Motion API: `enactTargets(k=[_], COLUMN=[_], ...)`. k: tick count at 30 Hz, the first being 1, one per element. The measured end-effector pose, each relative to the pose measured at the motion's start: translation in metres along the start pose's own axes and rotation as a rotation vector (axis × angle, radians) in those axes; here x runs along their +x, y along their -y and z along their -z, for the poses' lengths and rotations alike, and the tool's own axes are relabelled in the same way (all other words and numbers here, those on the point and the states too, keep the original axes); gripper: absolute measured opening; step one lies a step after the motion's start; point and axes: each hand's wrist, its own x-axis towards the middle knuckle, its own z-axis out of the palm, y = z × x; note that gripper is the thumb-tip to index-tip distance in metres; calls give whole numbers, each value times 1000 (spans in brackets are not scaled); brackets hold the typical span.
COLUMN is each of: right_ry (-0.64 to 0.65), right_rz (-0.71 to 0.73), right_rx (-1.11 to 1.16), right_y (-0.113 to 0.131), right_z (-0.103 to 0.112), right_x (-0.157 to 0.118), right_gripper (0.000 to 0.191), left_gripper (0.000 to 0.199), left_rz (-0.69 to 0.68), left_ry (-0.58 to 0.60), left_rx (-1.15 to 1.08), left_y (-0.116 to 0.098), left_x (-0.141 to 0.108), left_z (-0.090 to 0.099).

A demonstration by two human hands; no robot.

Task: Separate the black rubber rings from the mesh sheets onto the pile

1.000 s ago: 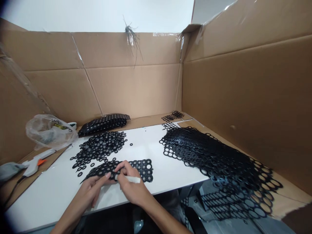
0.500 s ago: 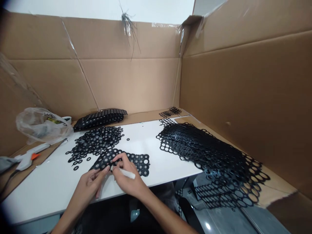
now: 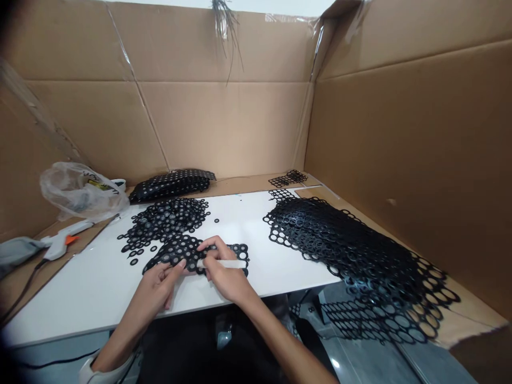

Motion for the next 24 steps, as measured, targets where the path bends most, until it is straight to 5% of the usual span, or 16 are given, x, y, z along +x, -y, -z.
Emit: enactTargets(k=[5, 24], right_ry=[-18, -25], right_rz=[-48, -47], right_rx=[-15, -66], right_y=[-4, -7], right_z=[0, 1], right_x=[-2, -6], right_gripper=[5, 6], left_gripper=[62, 58], left_rz=[10, 36], left_ry=[51, 110], left_rx=[0, -23], left_y=[-3, 4], left_x=[-1, 3], left_z=[3, 0])
